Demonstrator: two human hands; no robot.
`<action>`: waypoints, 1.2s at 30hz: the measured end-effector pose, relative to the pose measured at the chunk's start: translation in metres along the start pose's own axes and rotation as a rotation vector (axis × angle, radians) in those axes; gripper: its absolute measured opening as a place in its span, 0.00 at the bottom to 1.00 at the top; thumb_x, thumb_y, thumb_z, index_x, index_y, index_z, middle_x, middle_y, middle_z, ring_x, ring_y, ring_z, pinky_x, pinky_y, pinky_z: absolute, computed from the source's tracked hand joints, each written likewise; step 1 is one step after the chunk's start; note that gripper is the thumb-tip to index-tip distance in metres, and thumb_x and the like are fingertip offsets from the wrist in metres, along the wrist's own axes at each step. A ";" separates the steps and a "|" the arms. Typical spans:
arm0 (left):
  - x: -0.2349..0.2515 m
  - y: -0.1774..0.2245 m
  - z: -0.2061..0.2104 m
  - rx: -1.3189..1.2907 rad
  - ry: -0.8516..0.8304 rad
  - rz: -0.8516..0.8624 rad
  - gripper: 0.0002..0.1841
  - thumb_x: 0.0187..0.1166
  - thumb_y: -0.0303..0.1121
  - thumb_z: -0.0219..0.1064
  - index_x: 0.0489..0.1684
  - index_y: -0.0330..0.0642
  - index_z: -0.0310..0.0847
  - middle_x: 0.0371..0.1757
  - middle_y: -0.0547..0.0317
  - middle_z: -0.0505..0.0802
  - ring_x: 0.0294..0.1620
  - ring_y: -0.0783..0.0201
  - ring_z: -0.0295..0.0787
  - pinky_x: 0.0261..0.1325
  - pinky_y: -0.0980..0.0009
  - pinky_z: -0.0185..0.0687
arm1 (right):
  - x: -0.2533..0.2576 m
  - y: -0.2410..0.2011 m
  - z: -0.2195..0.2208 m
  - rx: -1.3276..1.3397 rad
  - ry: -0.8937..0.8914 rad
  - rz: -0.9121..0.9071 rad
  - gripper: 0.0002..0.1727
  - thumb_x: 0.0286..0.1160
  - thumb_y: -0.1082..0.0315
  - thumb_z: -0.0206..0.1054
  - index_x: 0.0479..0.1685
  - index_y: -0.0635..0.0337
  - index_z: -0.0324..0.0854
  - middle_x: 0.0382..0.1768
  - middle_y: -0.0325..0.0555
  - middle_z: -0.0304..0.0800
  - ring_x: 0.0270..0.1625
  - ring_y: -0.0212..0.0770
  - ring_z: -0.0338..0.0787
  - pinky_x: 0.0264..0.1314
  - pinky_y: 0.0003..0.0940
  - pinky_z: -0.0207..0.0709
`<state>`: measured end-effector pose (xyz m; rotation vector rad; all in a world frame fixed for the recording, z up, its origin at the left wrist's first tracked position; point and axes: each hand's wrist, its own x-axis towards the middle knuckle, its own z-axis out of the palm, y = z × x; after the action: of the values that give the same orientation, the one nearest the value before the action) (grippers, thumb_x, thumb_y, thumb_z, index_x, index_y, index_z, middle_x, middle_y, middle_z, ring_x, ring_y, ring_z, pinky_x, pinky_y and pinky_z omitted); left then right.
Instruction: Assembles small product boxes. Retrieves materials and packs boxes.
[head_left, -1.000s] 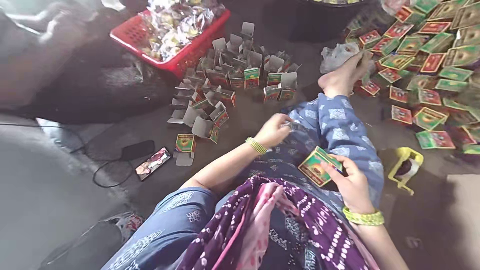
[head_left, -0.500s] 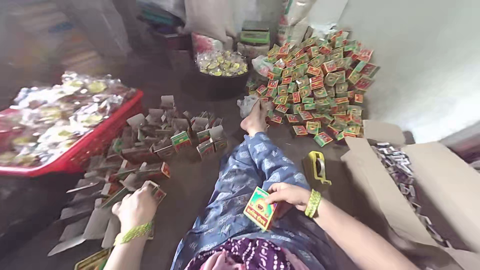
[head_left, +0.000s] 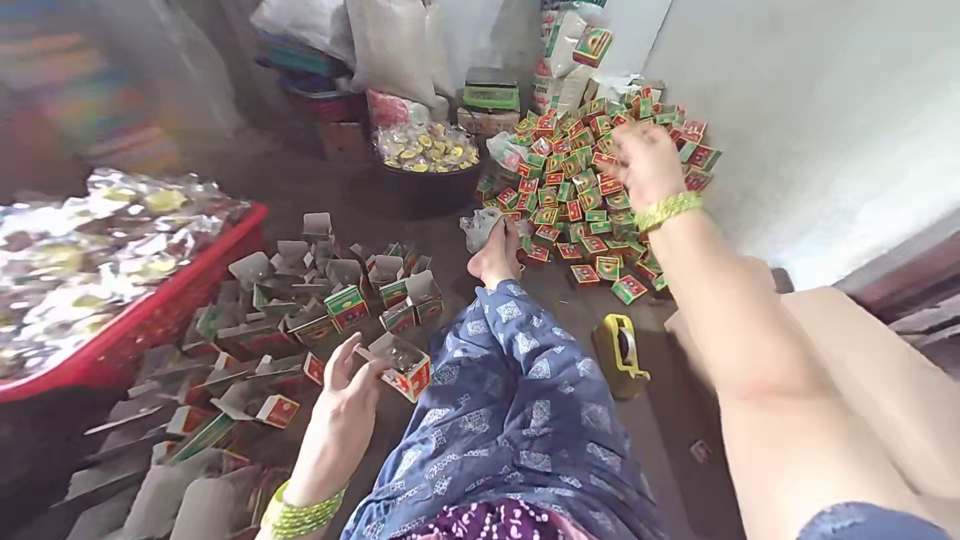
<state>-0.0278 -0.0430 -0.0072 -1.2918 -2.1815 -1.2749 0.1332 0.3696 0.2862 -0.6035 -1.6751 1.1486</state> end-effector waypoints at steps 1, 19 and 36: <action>0.001 0.005 0.005 -0.116 0.021 0.036 0.11 0.84 0.31 0.57 0.49 0.47 0.88 0.83 0.35 0.71 0.81 0.49 0.74 0.75 0.58 0.80 | -0.029 0.003 0.006 -0.104 -0.064 0.079 0.26 0.81 0.62 0.67 0.75 0.63 0.71 0.69 0.52 0.81 0.65 0.45 0.88 0.63 0.46 0.88; -0.033 0.095 0.099 -1.357 -0.741 -0.593 0.44 0.86 0.68 0.38 0.95 0.44 0.41 0.74 0.49 0.85 0.71 0.57 0.86 0.72 0.54 0.85 | -0.302 0.196 -0.176 -0.517 -0.051 0.679 0.14 0.75 0.69 0.74 0.57 0.63 0.86 0.56 0.53 0.91 0.49 0.45 0.94 0.53 0.45 0.91; -0.033 0.115 0.130 -1.060 -0.640 -0.166 0.45 0.52 0.26 0.89 0.74 0.27 0.66 0.62 0.51 0.92 0.62 0.58 0.92 0.70 0.57 0.89 | -0.357 0.248 -0.268 -1.350 -0.352 1.132 0.33 0.78 0.71 0.65 0.85 0.64 0.67 0.80 0.73 0.70 0.79 0.72 0.75 0.77 0.71 0.69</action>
<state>0.1065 0.0678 -0.0389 -2.1421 -1.9851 -2.5599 0.4885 0.2986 -0.0733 -2.5281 -2.3504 0.5998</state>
